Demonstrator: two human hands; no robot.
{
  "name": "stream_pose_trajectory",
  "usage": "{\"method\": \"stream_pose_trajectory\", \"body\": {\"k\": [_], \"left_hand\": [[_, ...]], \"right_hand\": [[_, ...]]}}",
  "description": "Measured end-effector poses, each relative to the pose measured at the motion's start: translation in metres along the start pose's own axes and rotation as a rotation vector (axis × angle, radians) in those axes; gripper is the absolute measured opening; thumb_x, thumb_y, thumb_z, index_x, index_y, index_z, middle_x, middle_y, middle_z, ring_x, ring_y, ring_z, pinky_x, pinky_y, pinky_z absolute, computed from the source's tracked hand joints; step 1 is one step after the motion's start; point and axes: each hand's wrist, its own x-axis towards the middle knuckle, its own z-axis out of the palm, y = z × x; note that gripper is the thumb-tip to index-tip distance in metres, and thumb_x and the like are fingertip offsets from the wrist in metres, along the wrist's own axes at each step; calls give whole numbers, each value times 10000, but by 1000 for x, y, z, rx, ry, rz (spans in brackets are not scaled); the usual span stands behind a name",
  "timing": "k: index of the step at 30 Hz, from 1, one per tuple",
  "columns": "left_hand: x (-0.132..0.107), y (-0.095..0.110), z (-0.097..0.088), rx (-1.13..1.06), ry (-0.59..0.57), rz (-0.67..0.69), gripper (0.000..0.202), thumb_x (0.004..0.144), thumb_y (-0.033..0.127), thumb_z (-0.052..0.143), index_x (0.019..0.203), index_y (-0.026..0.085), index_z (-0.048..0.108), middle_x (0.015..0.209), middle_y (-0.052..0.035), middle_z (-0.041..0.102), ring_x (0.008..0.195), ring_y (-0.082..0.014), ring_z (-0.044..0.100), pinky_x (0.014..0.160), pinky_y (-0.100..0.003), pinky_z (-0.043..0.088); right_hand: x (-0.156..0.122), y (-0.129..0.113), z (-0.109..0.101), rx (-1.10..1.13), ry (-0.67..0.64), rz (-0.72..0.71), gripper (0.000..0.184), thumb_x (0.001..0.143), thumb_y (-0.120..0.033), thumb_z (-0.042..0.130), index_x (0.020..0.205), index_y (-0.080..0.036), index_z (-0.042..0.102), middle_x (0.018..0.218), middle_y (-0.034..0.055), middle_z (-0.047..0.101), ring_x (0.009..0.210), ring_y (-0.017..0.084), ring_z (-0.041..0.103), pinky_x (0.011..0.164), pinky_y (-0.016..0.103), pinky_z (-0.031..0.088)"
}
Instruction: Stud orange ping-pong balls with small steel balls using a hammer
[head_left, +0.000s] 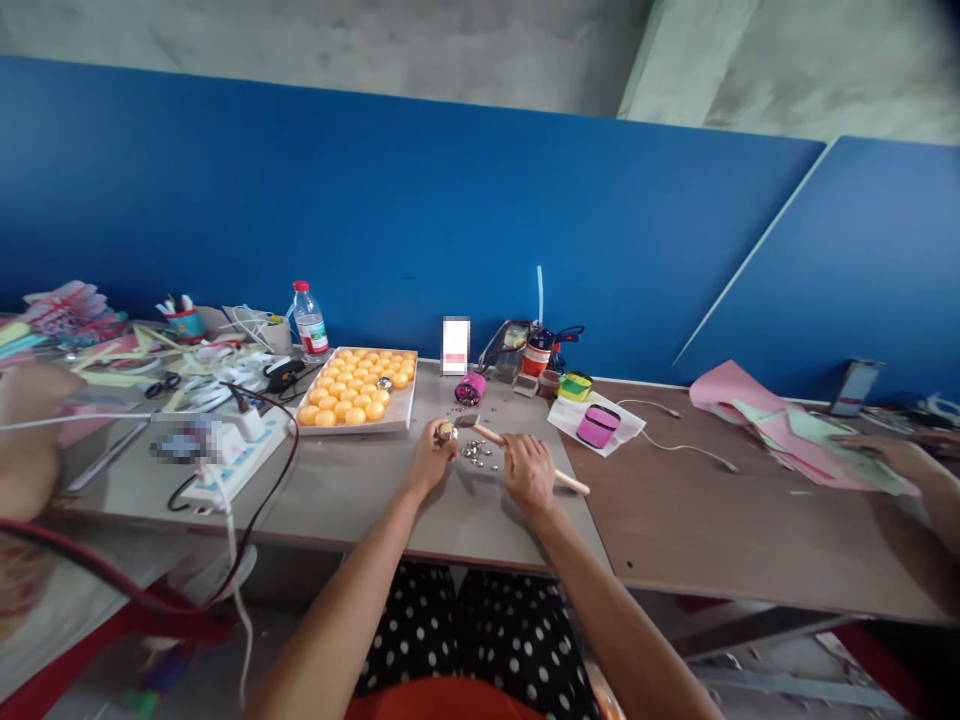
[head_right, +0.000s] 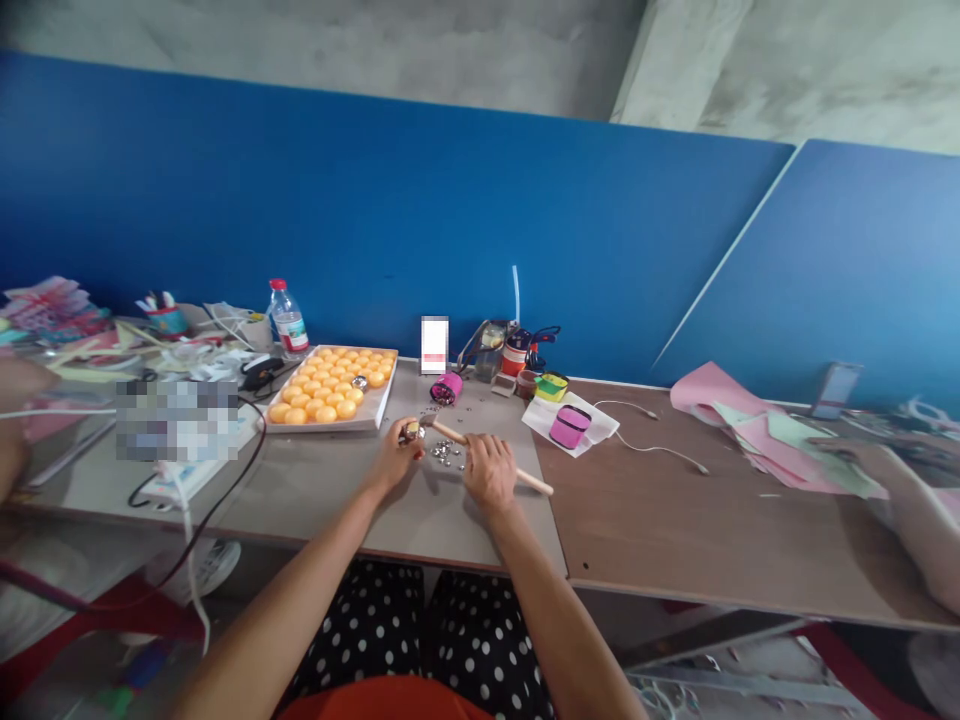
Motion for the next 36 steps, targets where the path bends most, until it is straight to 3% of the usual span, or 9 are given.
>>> {"method": "stream_pose_trajectory", "body": {"k": [6, 8, 11, 15, 21, 26, 29, 32, 36], "left_hand": [[-2, 1, 0, 34, -20, 16, 344, 715, 238, 576, 1041, 180, 480, 723, 28, 552, 554, -96, 555, 564, -236, 466], [-3, 2, 0, -11, -39, -5, 363, 711, 268, 592, 1044, 186, 470, 760, 21, 561, 559, -96, 559, 565, -241, 469], [-2, 2, 1, -58, -10, -35, 398, 694, 257, 612, 1051, 185, 450, 797, 2, 574, 590, -105, 576, 581, -247, 476], [2, -4, 1, -41, 44, -34, 398, 674, 225, 607, 1034, 183, 444, 787, 5, 566, 600, -106, 574, 587, -247, 471], [2, -12, 2, 138, 39, 59, 391, 649, 198, 606, 1021, 182, 487, 827, 1, 566, 688, -115, 561, 676, -257, 462], [1, -14, 3, 171, 16, 77, 389, 668, 218, 588, 1042, 185, 484, 843, -5, 576, 710, -126, 567, 702, -272, 459], [1, -13, 3, 187, 18, 85, 391, 673, 217, 586, 1049, 183, 486, 860, -12, 581, 727, -133, 571, 728, -286, 461], [0, -9, 2, 222, 5, 98, 387, 665, 192, 587, 1043, 184, 506, 891, -20, 595, 766, -144, 574, 756, -295, 459], [-3, -4, 2, 250, -29, 144, 392, 677, 162, 569, 1065, 191, 525, 959, -28, 605, 847, -159, 576, 815, -309, 451]], "right_hand": [[-1, 1, 4, -5, -40, -58, 234, 871, -177, 386, 949, -163, 606, 809, 64, 610, 760, 174, 492, 710, 291, 292], [0, 2, 4, -5, 7, -55, 235, 871, -172, 384, 956, -161, 603, 807, 60, 612, 755, 172, 491, 712, 292, 291], [4, 8, 1, -28, 101, 18, 252, 879, -178, 363, 985, -156, 591, 841, 68, 614, 789, 182, 489, 743, 304, 285], [14, 27, 0, -117, 128, 191, 272, 881, -218, 368, 1052, -162, 572, 930, 88, 601, 873, 209, 479, 805, 331, 265], [14, 50, 16, -250, -43, 388, 267, 871, -243, 389, 1022, -166, 595, 958, 103, 601, 926, 233, 471, 837, 356, 239], [6, 53, 26, -272, -209, 452, 278, 858, -213, 382, 986, -163, 624, 983, 135, 586, 970, 256, 462, 820, 368, 250], [7, 51, 24, -245, -219, 434, 285, 847, -209, 399, 1002, -164, 632, 1028, 148, 568, 995, 268, 451, 826, 373, 260], [10, 46, 25, -135, -213, 303, 300, 857, -224, 396, 1063, -197, 613, 1048, 113, 577, 998, 241, 470, 843, 352, 279], [13, 36, 32, 23, -341, 175, 273, 846, -192, 415, 1028, -197, 618, 1028, 77, 618, 976, 188, 521, 834, 289, 327]]}}
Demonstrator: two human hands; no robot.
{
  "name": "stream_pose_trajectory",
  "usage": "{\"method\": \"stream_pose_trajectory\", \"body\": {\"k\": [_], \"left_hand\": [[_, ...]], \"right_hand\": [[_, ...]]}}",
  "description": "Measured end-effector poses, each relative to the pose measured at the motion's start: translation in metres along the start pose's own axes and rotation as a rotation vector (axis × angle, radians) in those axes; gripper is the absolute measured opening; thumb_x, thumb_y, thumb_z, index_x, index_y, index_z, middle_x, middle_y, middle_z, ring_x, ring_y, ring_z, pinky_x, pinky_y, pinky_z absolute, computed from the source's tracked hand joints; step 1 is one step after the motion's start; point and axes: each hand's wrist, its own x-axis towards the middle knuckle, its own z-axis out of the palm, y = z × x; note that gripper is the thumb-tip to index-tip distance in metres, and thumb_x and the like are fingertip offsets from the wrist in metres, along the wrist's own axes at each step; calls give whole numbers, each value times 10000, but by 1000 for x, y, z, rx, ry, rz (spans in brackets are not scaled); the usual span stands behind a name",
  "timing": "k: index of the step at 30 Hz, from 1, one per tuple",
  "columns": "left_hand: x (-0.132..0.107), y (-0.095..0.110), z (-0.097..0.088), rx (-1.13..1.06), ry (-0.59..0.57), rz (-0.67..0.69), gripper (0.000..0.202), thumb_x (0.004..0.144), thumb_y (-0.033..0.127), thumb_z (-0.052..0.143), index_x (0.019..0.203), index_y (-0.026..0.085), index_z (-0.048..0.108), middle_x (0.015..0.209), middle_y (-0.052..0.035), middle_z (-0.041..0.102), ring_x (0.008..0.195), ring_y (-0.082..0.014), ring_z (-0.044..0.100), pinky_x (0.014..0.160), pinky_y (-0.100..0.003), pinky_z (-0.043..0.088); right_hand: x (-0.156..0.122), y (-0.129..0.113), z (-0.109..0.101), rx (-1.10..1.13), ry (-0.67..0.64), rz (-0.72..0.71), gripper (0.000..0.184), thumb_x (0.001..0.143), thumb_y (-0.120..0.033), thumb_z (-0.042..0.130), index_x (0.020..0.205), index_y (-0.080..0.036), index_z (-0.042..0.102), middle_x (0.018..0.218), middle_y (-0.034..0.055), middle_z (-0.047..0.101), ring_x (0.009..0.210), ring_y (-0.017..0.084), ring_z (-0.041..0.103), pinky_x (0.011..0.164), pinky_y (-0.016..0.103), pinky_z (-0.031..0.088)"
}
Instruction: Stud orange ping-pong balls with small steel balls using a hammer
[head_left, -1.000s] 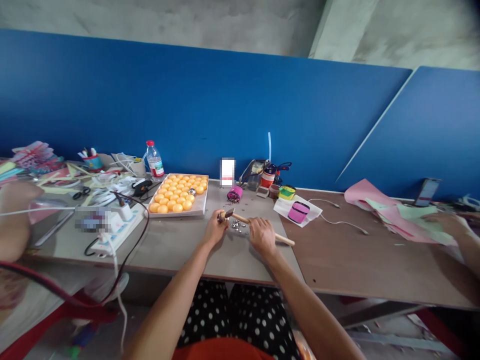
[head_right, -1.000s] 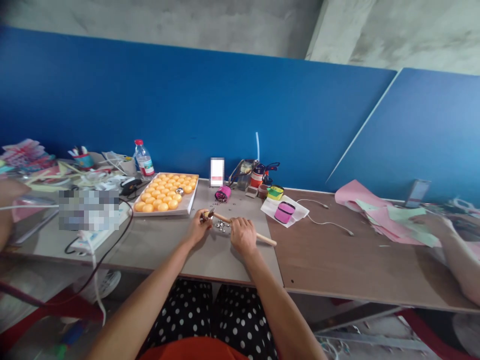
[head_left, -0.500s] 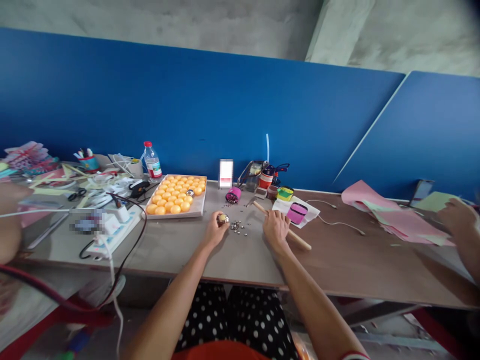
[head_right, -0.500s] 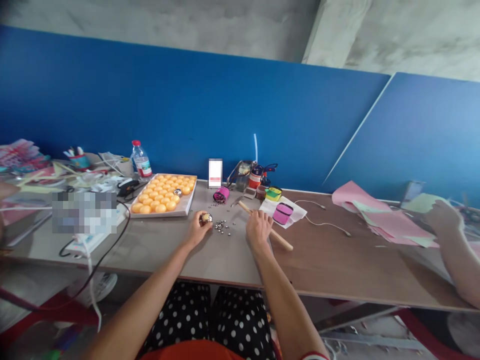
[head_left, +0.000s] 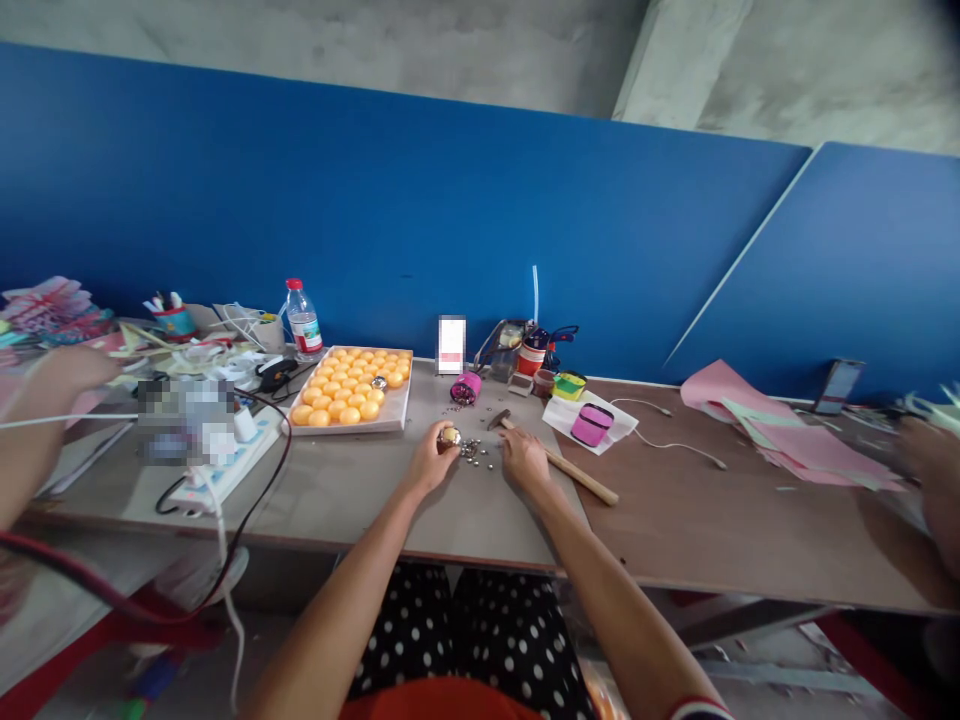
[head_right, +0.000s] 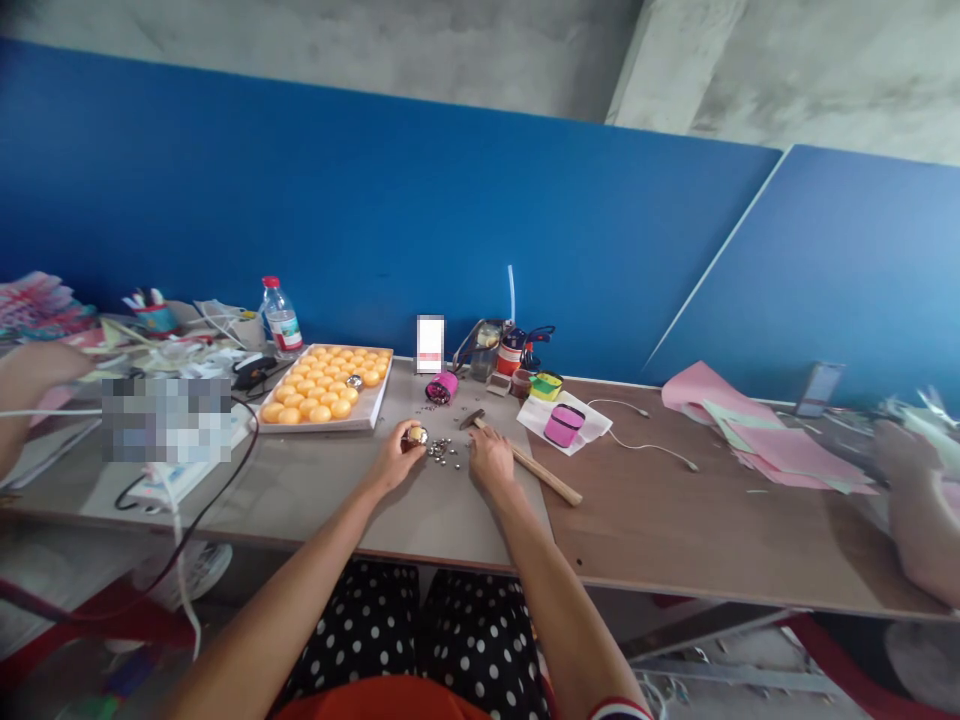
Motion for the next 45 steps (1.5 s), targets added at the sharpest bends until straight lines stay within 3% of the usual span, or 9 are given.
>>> {"method": "stream_pose_trajectory", "body": {"k": [8, 14, 17, 21, 25, 31, 35, 39, 45], "left_hand": [[-2, 7, -2, 23, -50, 9, 419, 696, 161, 552, 1113, 185, 523, 1032, -45, 605, 928, -183, 572, 889, -347, 433], [-4, 14, -3, 14, -51, -8, 410, 693, 151, 557, 1101, 184, 535, 1009, -42, 614, 931, -185, 577, 897, -348, 433], [-3, 14, -3, -2, -45, -14, 410, 689, 145, 565, 1097, 185, 545, 975, -39, 622, 921, -186, 580, 904, -355, 427], [-2, 13, -3, -29, -22, -21, 415, 675, 118, 566, 1084, 186, 557, 970, -39, 621, 933, -189, 574, 907, -353, 422], [-1, 10, -3, -81, -34, -27, 423, 671, 108, 573, 1087, 185, 556, 964, -42, 620, 926, -187, 572, 897, -349, 426], [-1, 6, -1, -190, -61, -64, 422, 703, 186, 576, 1121, 166, 516, 952, -50, 608, 831, -160, 575, 802, -315, 468], [-3, 12, -2, -329, -38, -159, 398, 724, 216, 546, 1115, 165, 492, 935, -45, 589, 776, -148, 573, 719, -297, 498], [-5, 18, -4, -346, -11, -224, 388, 756, 228, 510, 1138, 169, 482, 939, -48, 585, 715, -130, 566, 668, -280, 504], [-9, 15, -5, -387, -17, -260, 416, 767, 271, 506, 1161, 192, 398, 994, -58, 578, 803, -150, 581, 695, -283, 498]], "right_hand": [[11, -7, 10, 55, -77, 65, 180, 807, -175, 459, 816, -174, 638, 913, 88, 641, 900, 187, 566, 791, 263, 383], [12, 0, 17, 272, 200, 179, 183, 754, -165, 410, 782, -166, 591, 912, 92, 611, 825, 171, 557, 722, 259, 410], [14, 1, 17, 404, 251, 249, 156, 733, -203, 408, 752, -171, 560, 791, 72, 624, 762, 177, 564, 692, 268, 409], [19, -8, 15, 664, 194, 299, 141, 719, -304, 451, 719, -186, 529, 610, 15, 583, 596, 157, 535, 583, 255, 391], [24, -26, 12, 1088, 104, 341, 201, 665, -382, 558, 708, -196, 495, 484, -60, 483, 417, 101, 423, 443, 225, 326], [26, -46, -3, 1545, -152, 321, 266, 586, -340, 686, 745, -160, 571, 615, -28, 592, 469, 76, 492, 499, 220, 381], [27, -52, -6, 1613, -307, 278, 266, 586, -295, 705, 775, -149, 587, 639, -23, 614, 470, 62, 491, 494, 204, 369], [29, -57, 0, 1663, -304, 281, 284, 591, -295, 717, 786, -166, 555, 607, -42, 597, 447, 56, 469, 466, 190, 341], [26, -63, 11, 1762, -346, 276, 219, 662, -340, 682, 730, -178, 552, 545, -51, 539, 439, 60, 423, 442, 189, 304]]}}
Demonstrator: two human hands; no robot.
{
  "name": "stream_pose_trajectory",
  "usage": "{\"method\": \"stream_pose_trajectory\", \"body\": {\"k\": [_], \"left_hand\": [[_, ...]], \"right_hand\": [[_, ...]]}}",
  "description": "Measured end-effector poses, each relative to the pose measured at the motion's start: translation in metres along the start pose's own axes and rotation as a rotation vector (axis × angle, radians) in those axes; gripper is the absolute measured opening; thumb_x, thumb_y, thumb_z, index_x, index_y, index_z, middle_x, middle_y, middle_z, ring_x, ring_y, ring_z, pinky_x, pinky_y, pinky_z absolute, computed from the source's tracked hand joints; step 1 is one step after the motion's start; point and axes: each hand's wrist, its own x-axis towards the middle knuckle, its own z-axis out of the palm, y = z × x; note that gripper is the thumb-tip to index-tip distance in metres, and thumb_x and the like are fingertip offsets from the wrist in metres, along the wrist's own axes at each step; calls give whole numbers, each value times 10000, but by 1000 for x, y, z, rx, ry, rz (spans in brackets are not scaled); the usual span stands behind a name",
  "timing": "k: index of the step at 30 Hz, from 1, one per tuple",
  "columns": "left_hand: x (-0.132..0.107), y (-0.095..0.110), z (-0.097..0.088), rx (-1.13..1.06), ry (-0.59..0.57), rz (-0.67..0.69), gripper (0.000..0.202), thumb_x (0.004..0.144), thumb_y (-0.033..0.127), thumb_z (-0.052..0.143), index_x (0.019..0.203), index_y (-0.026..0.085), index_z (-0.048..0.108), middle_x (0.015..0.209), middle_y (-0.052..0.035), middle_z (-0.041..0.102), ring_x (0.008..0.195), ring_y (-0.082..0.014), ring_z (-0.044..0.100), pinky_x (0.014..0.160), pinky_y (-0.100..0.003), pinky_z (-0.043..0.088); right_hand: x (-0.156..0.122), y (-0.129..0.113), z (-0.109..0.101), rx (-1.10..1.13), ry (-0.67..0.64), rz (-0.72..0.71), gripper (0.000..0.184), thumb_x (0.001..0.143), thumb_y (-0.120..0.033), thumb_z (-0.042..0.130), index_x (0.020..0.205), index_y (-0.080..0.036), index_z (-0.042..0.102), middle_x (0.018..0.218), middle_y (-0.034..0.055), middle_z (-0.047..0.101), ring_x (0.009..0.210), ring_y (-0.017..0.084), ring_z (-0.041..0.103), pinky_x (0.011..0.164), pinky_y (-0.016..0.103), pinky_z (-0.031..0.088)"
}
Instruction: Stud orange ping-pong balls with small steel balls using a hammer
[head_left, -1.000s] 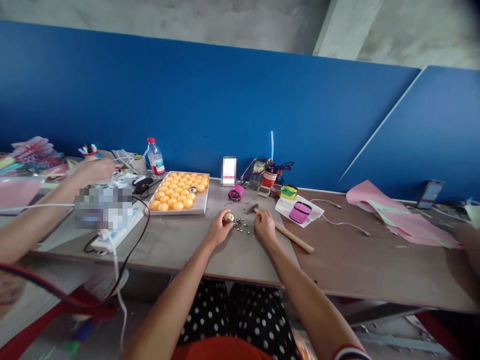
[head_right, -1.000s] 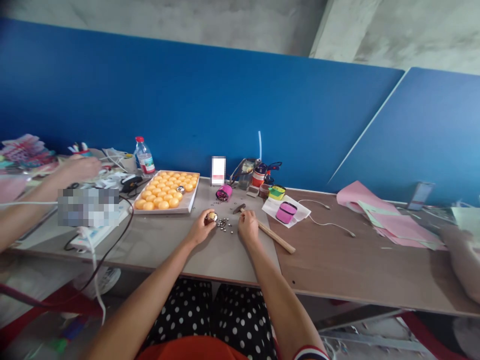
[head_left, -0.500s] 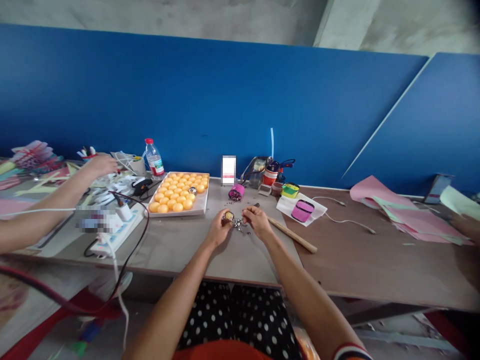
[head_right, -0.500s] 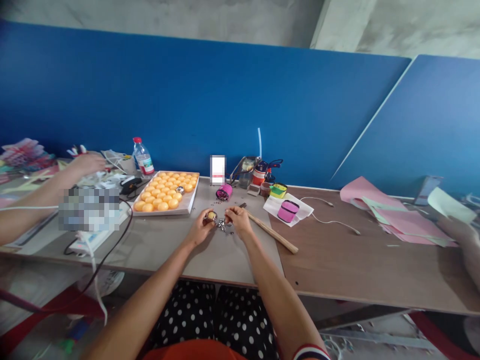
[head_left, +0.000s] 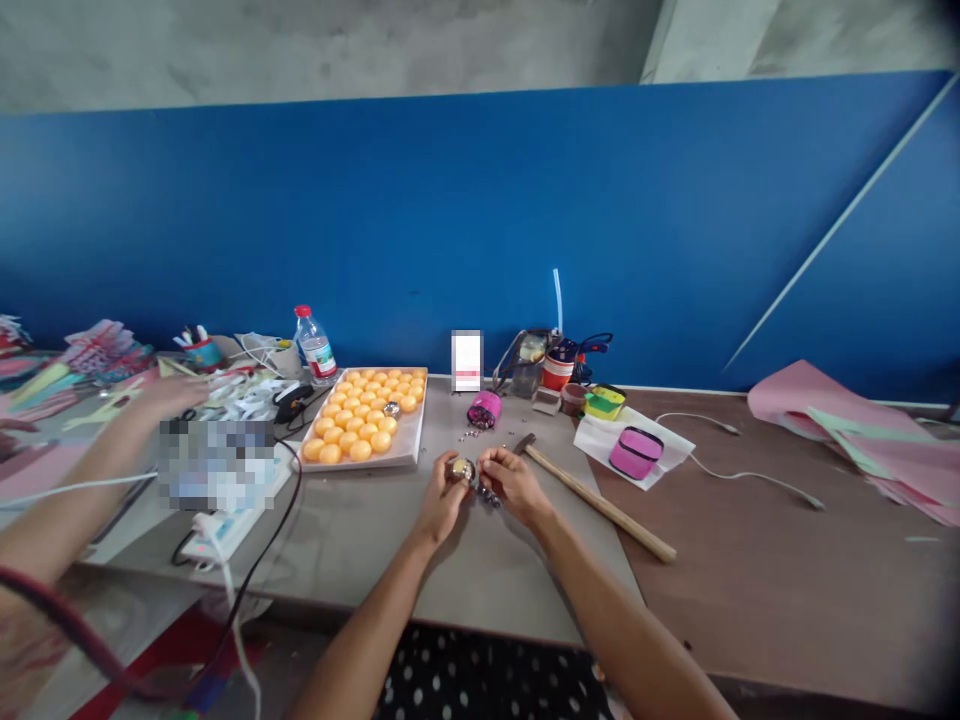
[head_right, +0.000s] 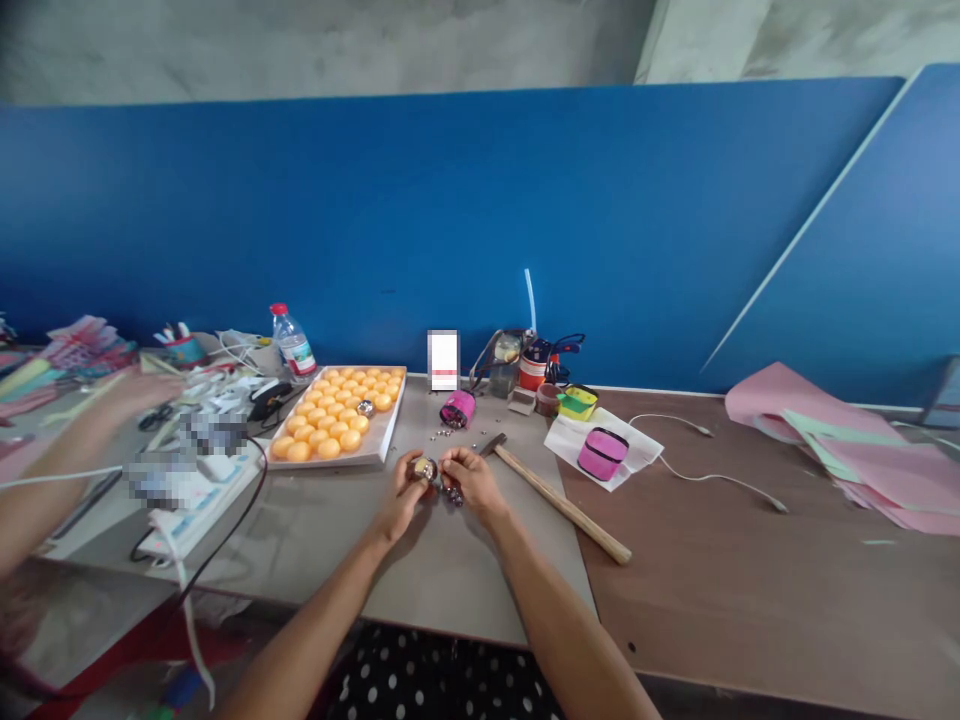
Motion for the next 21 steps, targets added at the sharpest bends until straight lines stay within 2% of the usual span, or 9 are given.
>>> {"method": "stream_pose_trajectory", "body": {"k": [3, 8, 11, 16, 21], "left_hand": [[-2, 2, -2, 38, -29, -8, 359, 780, 283, 490, 1119, 194, 414, 1013, -58, 567, 845, -157, 579, 732, -300, 500], [-3, 8, -5, 119, -12, -3, 392, 765, 300, 522, 1134, 191, 447, 1021, -60, 585, 905, -176, 578, 813, -321, 478], [-3, 9, -5, 139, 11, 3, 397, 742, 295, 553, 1116, 180, 483, 1045, -63, 583, 962, -187, 560, 869, -327, 449], [-5, 8, -3, 63, -11, -34, 447, 754, 328, 563, 1164, 185, 458, 962, -49, 601, 887, -177, 578, 816, -320, 474], [-5, 9, -4, 138, 16, -15, 459, 742, 396, 596, 1139, 180, 522, 1049, -74, 606, 973, -206, 563, 878, -330, 441]], "right_hand": [[-3, 5, 3, 66, 34, 23, 252, 637, -363, 703, 738, -194, 547, 499, -62, 505, 433, 75, 420, 445, 196, 312], [-8, 11, 5, 184, 13, 53, 280, 645, -399, 704, 772, -206, 544, 572, -42, 541, 509, 107, 488, 516, 229, 374], [-10, 12, 4, 162, 24, 42, 271, 666, -402, 697, 779, -207, 545, 630, -26, 563, 549, 111, 500, 542, 232, 377], [-14, 12, 2, 33, 17, -10, 220, 707, -382, 674, 779, -203, 570, 676, -19, 570, 589, 104, 488, 561, 220, 351], [-15, 8, 1, 21, 16, 10, 205, 727, -385, 658, 771, -207, 565, 643, -22, 570, 544, 100, 474, 513, 215, 320]]}}
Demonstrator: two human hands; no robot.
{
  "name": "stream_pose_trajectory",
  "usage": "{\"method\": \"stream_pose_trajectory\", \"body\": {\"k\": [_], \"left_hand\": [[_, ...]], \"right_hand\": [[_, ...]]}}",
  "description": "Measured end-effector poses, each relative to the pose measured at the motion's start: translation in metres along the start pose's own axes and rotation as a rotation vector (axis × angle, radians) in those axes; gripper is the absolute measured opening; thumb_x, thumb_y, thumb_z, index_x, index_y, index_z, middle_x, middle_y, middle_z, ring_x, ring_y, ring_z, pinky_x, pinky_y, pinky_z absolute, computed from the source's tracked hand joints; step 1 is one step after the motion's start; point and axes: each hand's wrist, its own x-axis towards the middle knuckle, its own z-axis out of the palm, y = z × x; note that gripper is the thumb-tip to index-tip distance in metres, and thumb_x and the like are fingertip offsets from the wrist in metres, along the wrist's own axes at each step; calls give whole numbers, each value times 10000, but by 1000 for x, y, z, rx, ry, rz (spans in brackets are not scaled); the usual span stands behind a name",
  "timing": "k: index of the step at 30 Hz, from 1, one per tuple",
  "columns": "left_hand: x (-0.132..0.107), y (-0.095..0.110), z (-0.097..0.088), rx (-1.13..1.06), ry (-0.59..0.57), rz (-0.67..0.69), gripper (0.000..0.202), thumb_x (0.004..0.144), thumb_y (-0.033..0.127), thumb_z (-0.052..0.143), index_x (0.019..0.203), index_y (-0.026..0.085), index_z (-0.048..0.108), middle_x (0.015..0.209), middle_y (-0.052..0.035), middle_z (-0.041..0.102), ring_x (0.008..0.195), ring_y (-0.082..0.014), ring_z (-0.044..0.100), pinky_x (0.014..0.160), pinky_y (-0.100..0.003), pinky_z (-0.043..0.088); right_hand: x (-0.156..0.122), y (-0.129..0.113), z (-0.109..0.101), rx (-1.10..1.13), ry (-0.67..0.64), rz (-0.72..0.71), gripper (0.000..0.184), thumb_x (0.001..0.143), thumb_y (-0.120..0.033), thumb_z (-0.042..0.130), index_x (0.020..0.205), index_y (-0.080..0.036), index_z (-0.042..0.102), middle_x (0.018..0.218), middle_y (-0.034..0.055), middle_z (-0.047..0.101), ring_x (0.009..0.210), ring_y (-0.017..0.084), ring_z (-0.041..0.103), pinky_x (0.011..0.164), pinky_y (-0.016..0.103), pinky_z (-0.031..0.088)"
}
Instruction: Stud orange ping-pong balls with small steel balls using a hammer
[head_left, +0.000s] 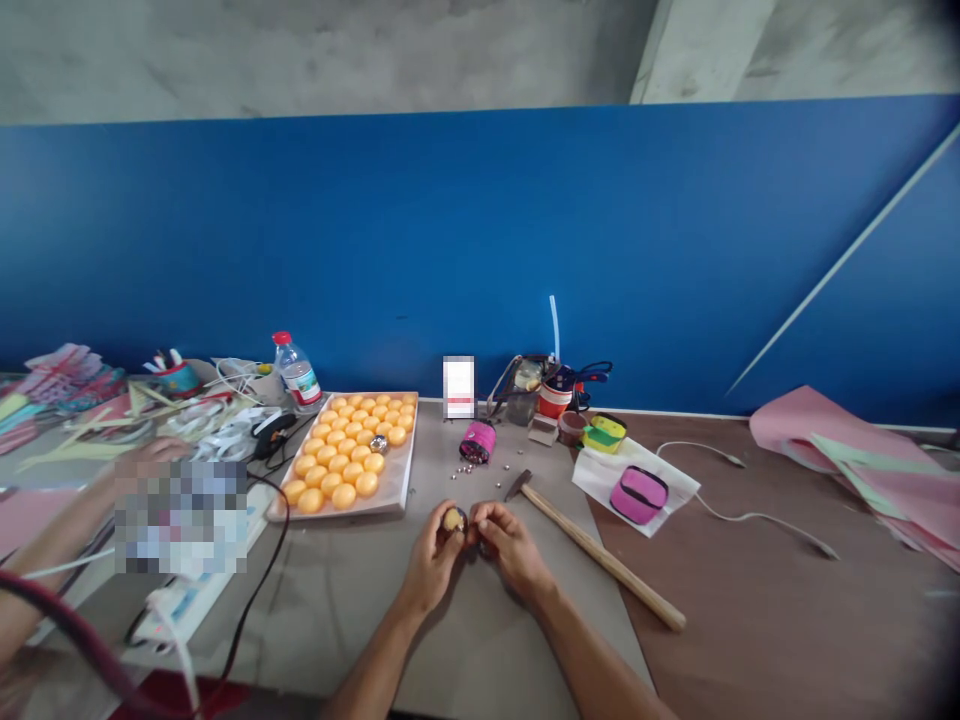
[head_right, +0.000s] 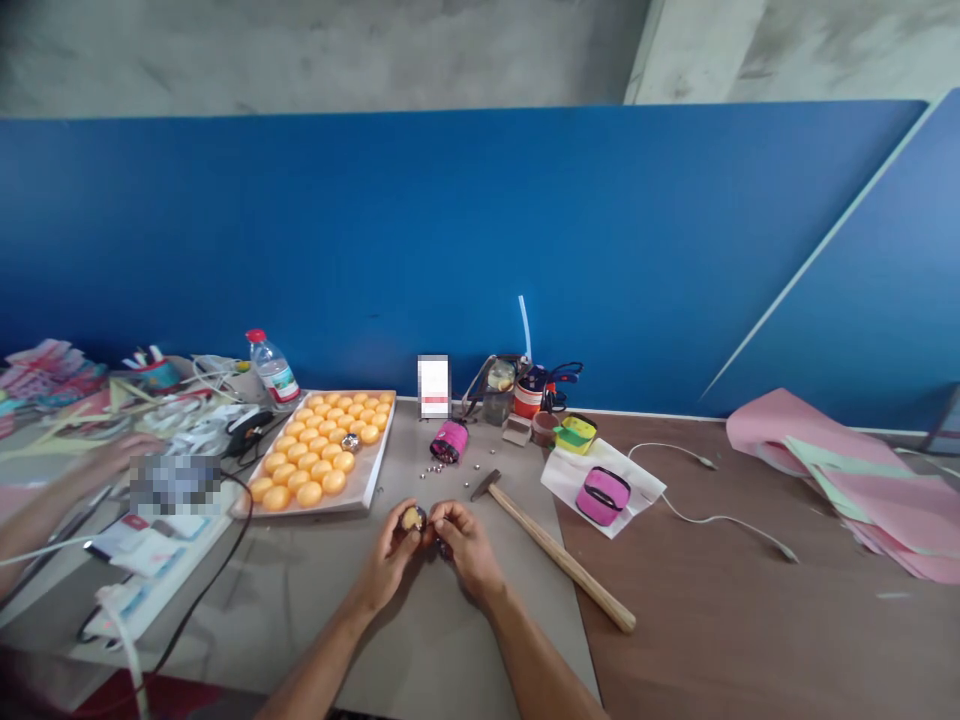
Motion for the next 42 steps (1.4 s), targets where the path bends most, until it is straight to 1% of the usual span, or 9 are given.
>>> {"method": "stream_pose_trajectory", "body": {"k": [4, 10, 15, 20, 24, 30, 33, 37, 42], "left_hand": [[1, -1, -1, -10, 16, -12, 465, 728, 404, 617, 1122, 168, 547, 1008, -77, 614, 935, -205, 567, 885, -338, 432], [2, 4, -1, -98, 22, -109, 498, 706, 424, 623, 1126, 169, 540, 863, -42, 598, 719, -159, 559, 704, -300, 485], [5, 7, 0, -112, -47, -70, 476, 722, 374, 620, 1151, 180, 550, 941, -60, 604, 802, -170, 557, 762, -302, 470], [29, 17, 1, -171, -127, -11, 497, 715, 361, 639, 1170, 185, 545, 908, -51, 594, 764, -155, 533, 725, -275, 453], [56, 22, 5, -334, -161, -19, 535, 668, 356, 694, 1151, 177, 549, 915, -48, 579, 797, -159, 533, 761, -293, 445], [69, -1, 14, -527, -133, -74, 592, 648, 339, 719, 1179, 217, 487, 993, -55, 580, 852, -170, 544, 755, -301, 442], [68, -9, 15, -493, -145, -87, 488, 637, 343, 726, 1050, 173, 529, 911, -53, 585, 804, -167, 545, 706, -285, 447], [71, -10, 12, -429, -152, -120, 457, 655, 333, 714, 1039, 163, 533, 883, -42, 572, 773, -154, 537, 680, -272, 455], [76, -16, 9, -390, -199, -127, 490, 697, 334, 681, 1127, 167, 517, 958, -58, 587, 818, -163, 554, 719, -274, 458]], "right_hand": [[1, -4, -2, 119, 22, -6, 209, 695, -362, 693, 743, -210, 557, 722, -13, 577, 576, 109, 521, 582, 249, 391], [5, -7, -4, 186, 32, -2, 218, 688, -351, 699, 734, -210, 540, 707, -21, 572, 519, 97, 519, 541, 240, 383], [8, -14, -2, 153, 47, 14, 227, 683, -356, 700, 717, -204, 533, 680, -22, 572, 495, 94, 504, 519, 239, 379], [19, -39, -1, 56, 77, -24, 194, 705, -336, 682, 732, -198, 550, 672, -23, 567, 515, 87, 498, 522, 225, 365], [37, -51, -2, -6, 91, -56, 198, 701, -330, 681, 728, -187, 547, 645, -29, 564, 511, 77, 476, 530, 216, 357], [52, -26, -9, 26, 188, -61, 207, 682, -330, 680, 765, -190, 553, 594, -47, 535, 473, 66, 428, 504, 206, 327], [52, -15, -17, -43, 202, -50, 197, 698, -345, 661, 737, -186, 553, 604, -36, 534, 492, 74, 415, 525, 217, 339], [52, -17, -26, -207, 217, -45, 204, 709, -365, 650, 728, -183, 562, 567, -46, 459, 519, 82, 379, 522, 208, 312], [53, -20, -27, -334, 170, -126, 216, 720, -391, 634, 704, -183, 580, 854, 23, 537, 761, 133, 483, 690, 233, 387]]}}
